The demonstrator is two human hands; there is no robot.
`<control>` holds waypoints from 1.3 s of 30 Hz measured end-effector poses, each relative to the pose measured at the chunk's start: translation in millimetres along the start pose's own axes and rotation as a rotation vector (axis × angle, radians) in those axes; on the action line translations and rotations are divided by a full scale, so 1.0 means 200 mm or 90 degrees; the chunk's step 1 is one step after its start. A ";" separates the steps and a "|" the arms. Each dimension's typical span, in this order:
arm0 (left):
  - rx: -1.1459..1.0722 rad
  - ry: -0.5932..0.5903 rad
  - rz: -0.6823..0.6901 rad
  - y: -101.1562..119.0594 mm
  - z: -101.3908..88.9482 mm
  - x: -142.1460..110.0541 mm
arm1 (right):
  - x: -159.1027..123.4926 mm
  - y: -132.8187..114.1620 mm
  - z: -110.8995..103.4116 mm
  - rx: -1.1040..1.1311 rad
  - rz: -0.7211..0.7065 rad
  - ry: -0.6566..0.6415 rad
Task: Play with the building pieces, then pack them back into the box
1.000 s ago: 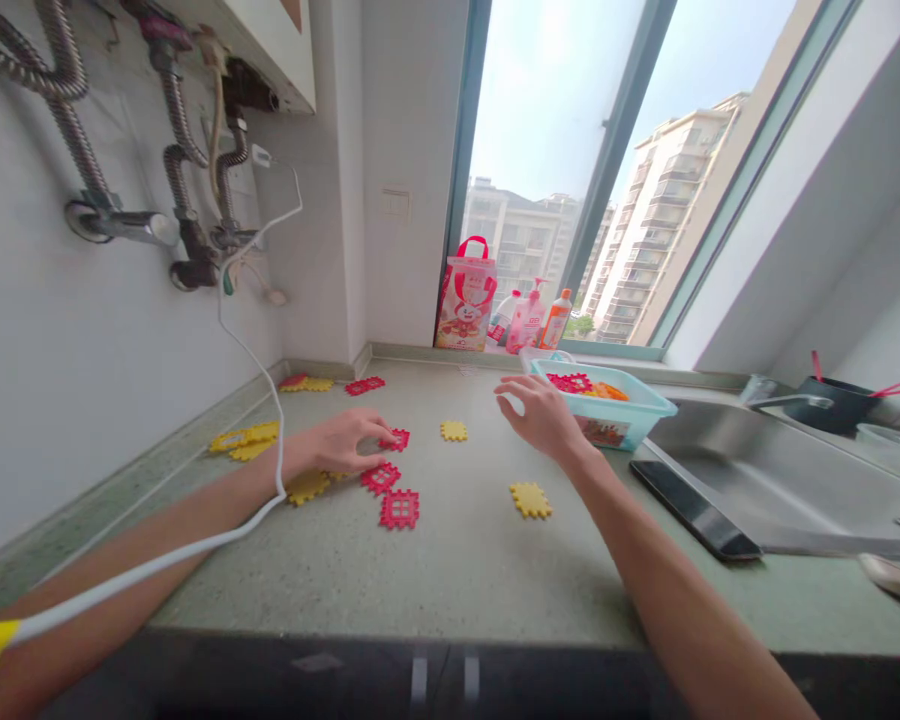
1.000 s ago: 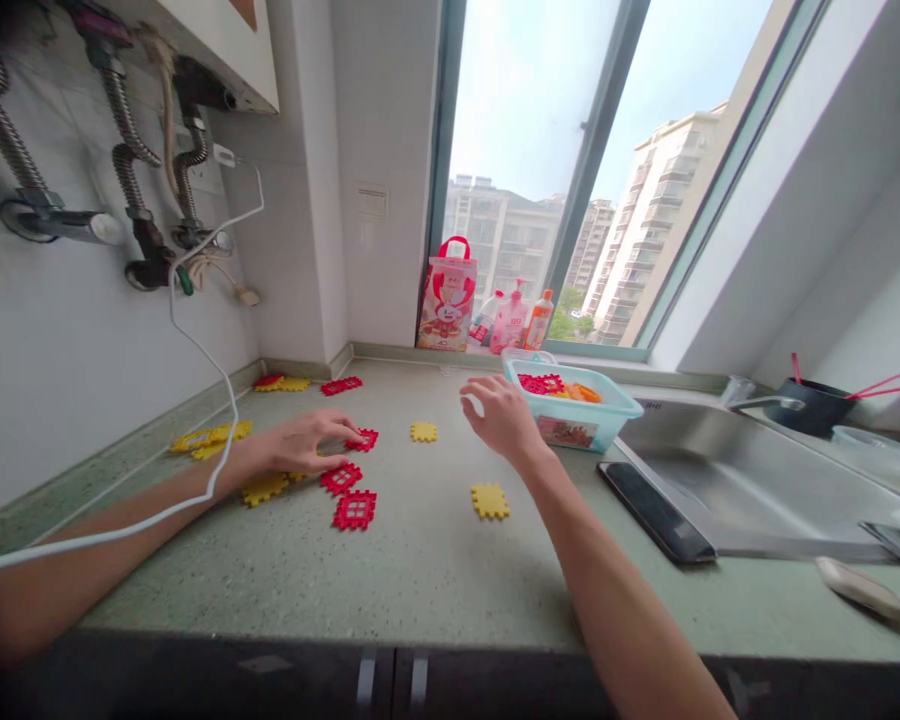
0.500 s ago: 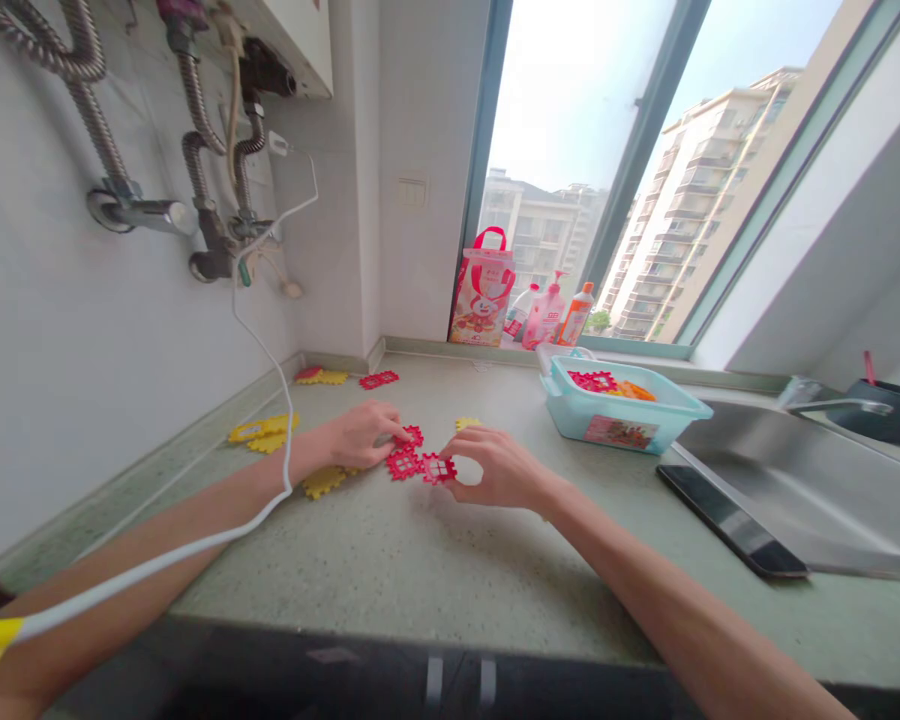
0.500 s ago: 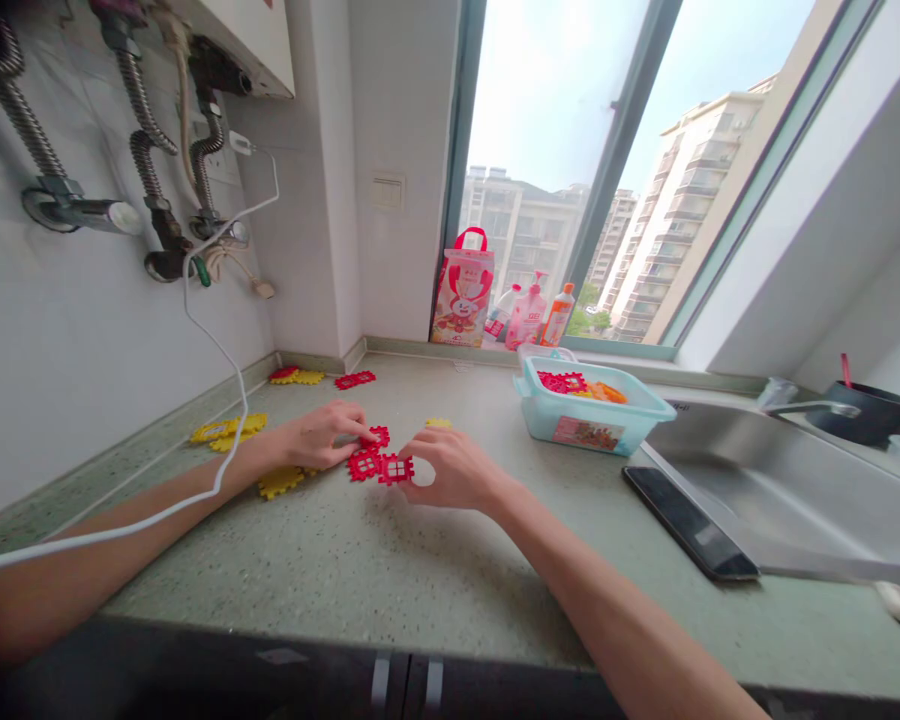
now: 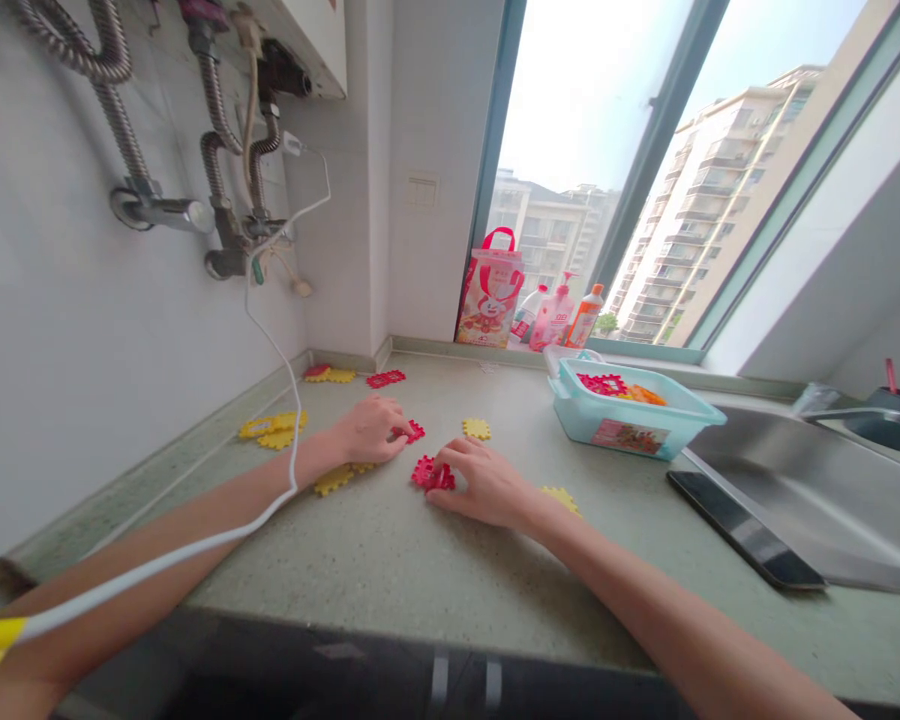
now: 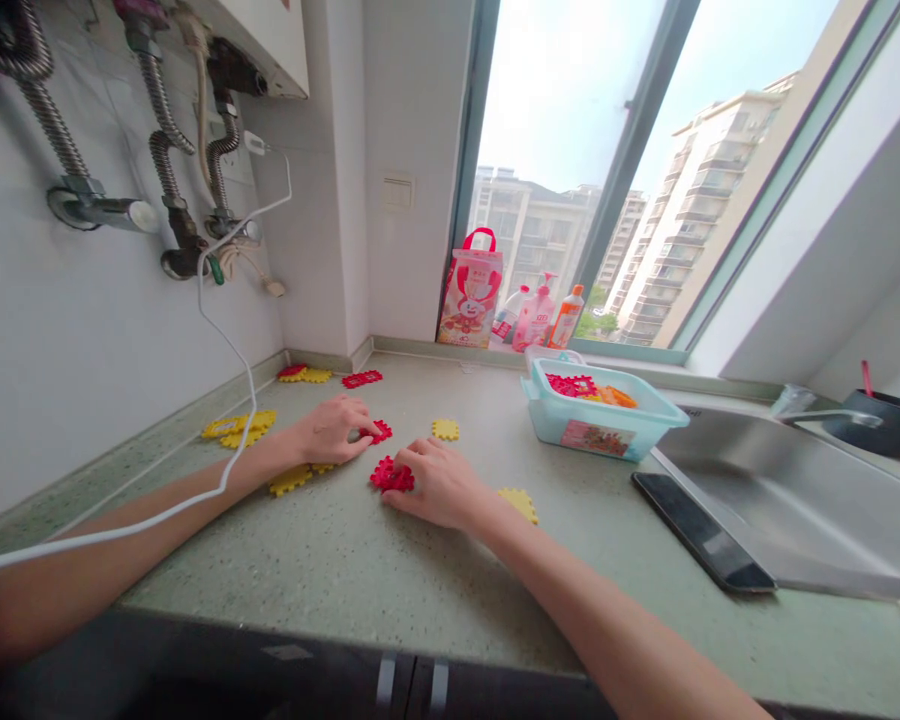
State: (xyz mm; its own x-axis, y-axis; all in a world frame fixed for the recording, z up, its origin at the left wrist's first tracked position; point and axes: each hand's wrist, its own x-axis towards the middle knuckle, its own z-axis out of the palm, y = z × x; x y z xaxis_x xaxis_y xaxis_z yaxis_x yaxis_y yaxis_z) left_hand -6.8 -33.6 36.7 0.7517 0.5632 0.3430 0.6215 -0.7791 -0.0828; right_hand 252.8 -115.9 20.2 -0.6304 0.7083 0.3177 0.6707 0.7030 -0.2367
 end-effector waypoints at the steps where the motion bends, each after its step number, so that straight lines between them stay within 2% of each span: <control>1: -0.002 -0.001 -0.004 0.00 -0.01 0.00 | 0.00 0.01 0.00 0.020 -0.011 -0.007; 4: -0.013 -0.007 -0.009 0.00 -0.01 0.00 | 0.02 0.05 0.00 0.054 -0.031 -0.013; 8: -0.024 -0.010 -0.015 -0.03 0.00 0.00 | 0.04 0.09 -0.03 0.005 -0.090 0.008; 10: -0.030 -0.006 -0.024 -0.06 0.01 -0.01 | 0.03 0.14 -0.09 -0.046 -0.133 0.069; 12: -0.042 -0.003 -0.027 -0.09 0.02 -0.02 | 0.01 0.23 -0.20 -0.108 -0.119 0.199; 14: -0.058 0.002 -0.021 -0.10 0.01 -0.02 | -0.05 0.37 -0.34 -0.183 -0.028 0.367; 16: -0.067 0.005 -0.015 -0.11 0.00 -0.02 | -0.13 0.52 -0.49 -0.265 0.115 0.497; 18: -0.071 0.005 -0.009 -0.10 0.00 -0.02 | -0.21 0.66 -0.59 -0.333 0.245 0.578; 21: -0.084 0.007 -0.009 -0.10 0.00 -0.02 | -0.33 0.82 -0.67 -0.382 0.367 0.634; 23: -0.093 0.011 -0.010 -0.10 0.01 -0.03 | -0.37 0.89 -0.67 -0.380 0.423 0.615; 26: -0.106 0.010 -0.005 -0.13 0.04 -0.03 | -0.40 0.93 -0.67 -0.349 0.498 0.533; 29: -0.122 0.000 0.008 -0.15 0.05 -0.03 | -0.39 0.91 -0.68 -0.349 0.484 0.554; 31: -0.129 -0.006 0.022 -0.14 0.05 -0.03 | -0.34 0.85 -0.68 -0.350 0.413 0.586; 33: -0.144 -0.021 0.061 -0.11 0.04 -0.03 | -0.27 0.76 -0.64 -0.329 0.313 0.561; 36: -0.179 -0.050 0.133 -0.08 0.04 -0.03 | -0.14 0.57 -0.46 -0.250 0.136 0.411; 37: -0.182 -0.053 0.133 -0.09 0.04 -0.03 | -0.10 0.50 -0.38 -0.213 0.082 0.344; 39: -0.155 -0.039 0.078 -0.15 0.04 -0.03 | -0.03 0.38 -0.21 -0.158 0.026 0.200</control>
State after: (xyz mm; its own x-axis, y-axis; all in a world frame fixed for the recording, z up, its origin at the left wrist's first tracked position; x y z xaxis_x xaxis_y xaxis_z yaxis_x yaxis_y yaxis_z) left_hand -27.7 -12.0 28.7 0.8343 0.4713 0.2859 0.4601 -0.8811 0.1097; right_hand 323.2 -69.7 39.3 -0.4762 0.6543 0.5875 0.7911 0.6105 -0.0386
